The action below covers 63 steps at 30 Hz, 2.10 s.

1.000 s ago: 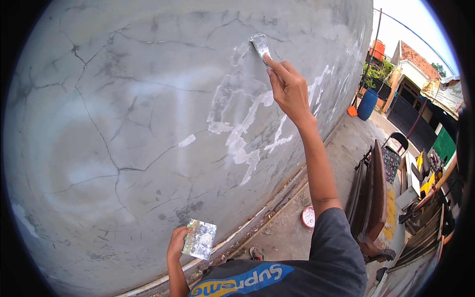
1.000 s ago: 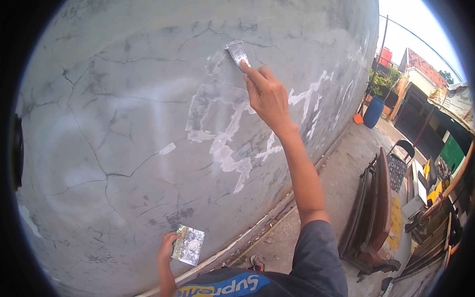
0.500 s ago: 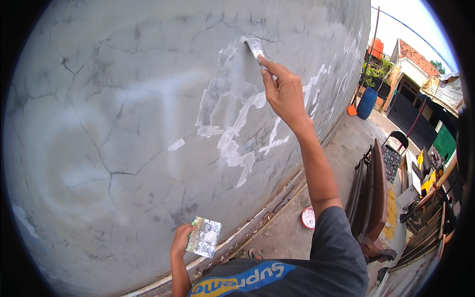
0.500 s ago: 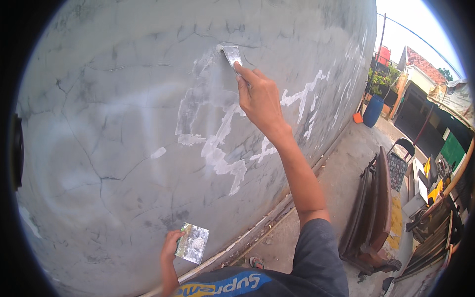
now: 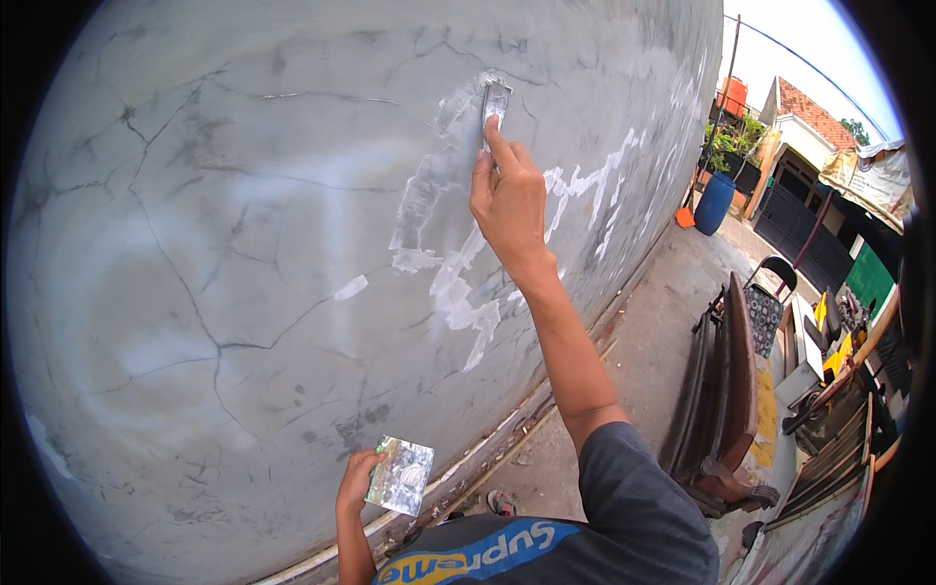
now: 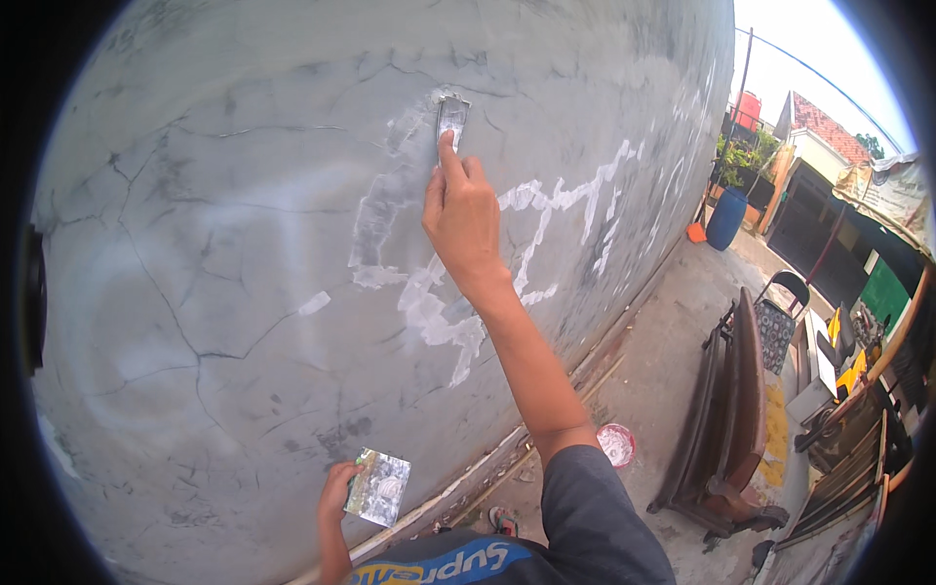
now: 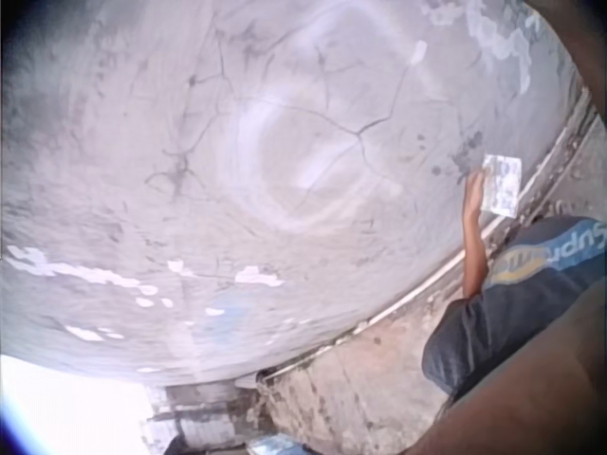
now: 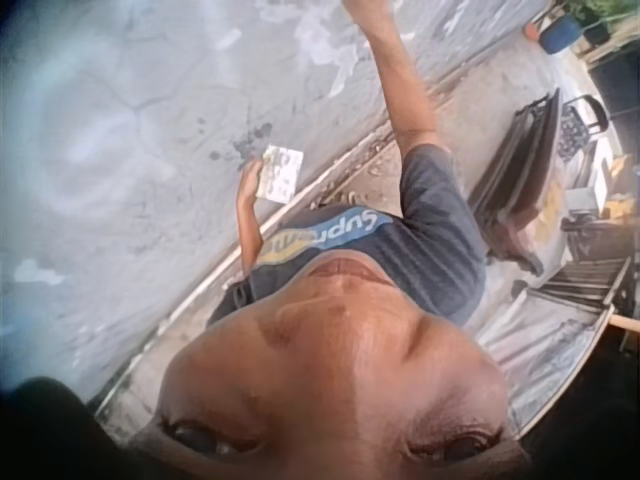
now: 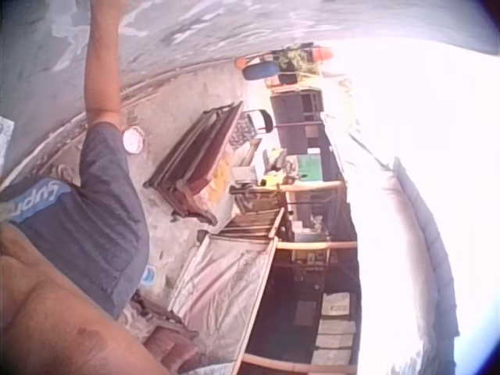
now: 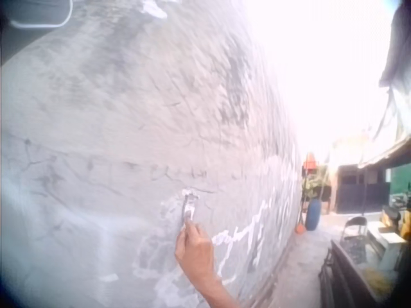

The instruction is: The person uses a putty knife to apply white plaster to a cracked concrete wall, smoothing it over the surface. They repeatedly transfer plaster from a small metal container to the wall, working on different sections.

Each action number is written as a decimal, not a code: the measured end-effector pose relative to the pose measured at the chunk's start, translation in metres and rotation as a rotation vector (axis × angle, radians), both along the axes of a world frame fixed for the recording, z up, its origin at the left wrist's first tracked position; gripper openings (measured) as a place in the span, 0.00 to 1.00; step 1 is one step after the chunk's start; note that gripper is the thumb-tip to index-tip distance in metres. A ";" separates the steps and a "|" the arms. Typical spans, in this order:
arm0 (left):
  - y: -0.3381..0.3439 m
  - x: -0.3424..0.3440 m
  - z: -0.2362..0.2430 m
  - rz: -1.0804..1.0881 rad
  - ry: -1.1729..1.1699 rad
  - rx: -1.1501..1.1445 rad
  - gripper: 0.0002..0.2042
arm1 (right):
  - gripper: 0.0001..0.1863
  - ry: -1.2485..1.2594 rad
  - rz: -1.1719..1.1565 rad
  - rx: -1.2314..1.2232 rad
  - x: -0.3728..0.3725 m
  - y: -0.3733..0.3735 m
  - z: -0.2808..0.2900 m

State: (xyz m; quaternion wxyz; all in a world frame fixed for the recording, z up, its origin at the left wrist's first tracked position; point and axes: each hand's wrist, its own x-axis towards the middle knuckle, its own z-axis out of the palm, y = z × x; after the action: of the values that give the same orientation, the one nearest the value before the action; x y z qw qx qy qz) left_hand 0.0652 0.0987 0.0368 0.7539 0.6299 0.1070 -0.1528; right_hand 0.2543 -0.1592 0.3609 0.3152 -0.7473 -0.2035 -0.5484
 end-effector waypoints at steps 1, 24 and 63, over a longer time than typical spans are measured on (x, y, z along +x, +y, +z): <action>0.001 -0.002 0.000 0.002 0.016 -0.005 0.14 | 0.23 0.011 -0.044 -0.017 -0.001 0.004 -0.006; 0.001 -0.006 -0.003 0.071 -0.070 0.005 0.13 | 0.20 0.394 0.160 -0.031 -0.039 -0.034 0.022; 0.004 0.004 -0.009 0.046 -0.086 0.000 0.12 | 0.22 -0.037 -0.025 0.077 -0.004 0.004 -0.013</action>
State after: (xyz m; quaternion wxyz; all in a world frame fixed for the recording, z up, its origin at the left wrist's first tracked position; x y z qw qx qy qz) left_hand 0.0695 0.1028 0.0273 0.7612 0.6333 0.0890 -0.1081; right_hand 0.2500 -0.1557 0.3477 0.3329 -0.7268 -0.1787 -0.5736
